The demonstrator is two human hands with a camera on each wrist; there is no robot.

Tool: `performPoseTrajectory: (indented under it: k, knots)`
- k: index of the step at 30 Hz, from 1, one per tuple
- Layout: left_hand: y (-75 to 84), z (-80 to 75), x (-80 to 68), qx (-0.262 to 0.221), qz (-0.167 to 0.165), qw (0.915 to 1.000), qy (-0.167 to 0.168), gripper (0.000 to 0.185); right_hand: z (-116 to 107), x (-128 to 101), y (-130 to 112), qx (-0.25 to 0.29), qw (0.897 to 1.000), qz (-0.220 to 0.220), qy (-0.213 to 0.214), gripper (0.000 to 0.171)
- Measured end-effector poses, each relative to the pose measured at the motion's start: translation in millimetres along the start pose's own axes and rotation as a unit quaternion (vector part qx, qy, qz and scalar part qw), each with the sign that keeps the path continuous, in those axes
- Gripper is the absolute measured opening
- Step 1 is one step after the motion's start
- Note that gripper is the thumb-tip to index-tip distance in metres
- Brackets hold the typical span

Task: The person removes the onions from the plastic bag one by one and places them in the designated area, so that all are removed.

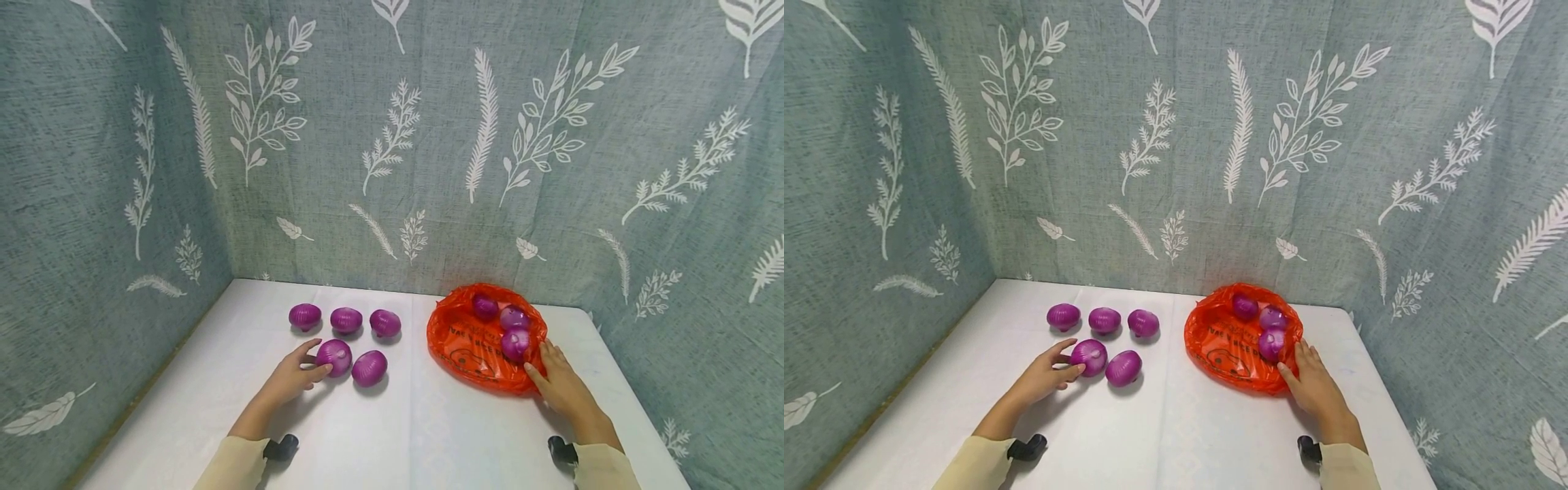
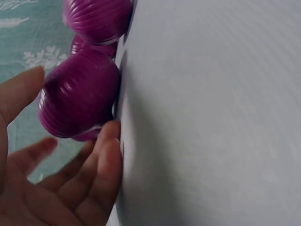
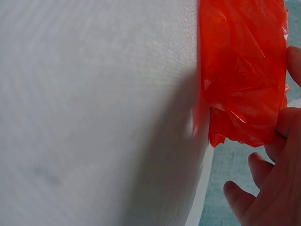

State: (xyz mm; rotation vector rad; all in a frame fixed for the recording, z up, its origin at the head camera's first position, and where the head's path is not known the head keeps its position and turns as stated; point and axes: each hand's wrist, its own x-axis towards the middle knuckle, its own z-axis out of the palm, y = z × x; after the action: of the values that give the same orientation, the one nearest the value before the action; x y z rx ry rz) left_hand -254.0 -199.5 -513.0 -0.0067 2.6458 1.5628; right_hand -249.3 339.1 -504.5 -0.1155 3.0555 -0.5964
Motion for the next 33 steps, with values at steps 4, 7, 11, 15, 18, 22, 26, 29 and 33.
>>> performPoseTrajectory:
  k: [4, 7, 11, 15, 18, 22, 26, 29, 33]
  knots:
    - [5.4, 2.4, 2.2, 0.012, -0.015, 0.9998, 0.010, 0.086, 0, 0, 0, 0.002, 1.000, 0.001, 0.001, 0.088]
    - [8.7, 4.7, 4.1, 0.025, -0.020, 0.9994, 0.009, 0.087, 0, 0, 1, 0.002, 1.000, 0.006, -0.002, 0.089]
    - [12.1, 7.8, 5.3, 0.038, -0.025, 0.9990, 0.007, 0.080, 0, 0, 1, 0.003, 1.000, 0.012, -0.009, 0.088]
    - [14.6, 8.1, 4.8, 0.038, -0.021, 0.9990, 0.006, 0.072, 0, 0, 0, 0.004, 1.000, 0.009, -0.009, 0.088]
    - [15.7, 6.2, 3.4, 0.044, -0.020, 0.9988, 0.004, 0.072, -1, 0, 1, 0.002, 1.000, 0.009, -0.008, 0.088]
    - [15.0, 2.4, 0.3, 0.053, -0.024, 0.9983, 0.005, 0.072, -1, 0, 1, 0.002, 1.000, 0.009, -0.007, 0.088]
    - [13.1, 0.8, -1.6, 0.049, -0.025, 0.9985, 0.006, 0.074, 0, 0, 1, 0.002, 1.000, 0.007, -0.006, 0.088]
    - [11.1, 1.1, -1.5, 0.048, -0.025, 0.9985, 0.006, 0.078, 0, 0, 0, 0.001, 1.000, 0.008, -0.005, 0.089]
    - [10.0, 1.6, -1.9, 0.060, -0.028, 0.9978, 0.007, 0.082, 0, -1, 0, 0.003, 1.000, 0.008, -0.006, 0.090]
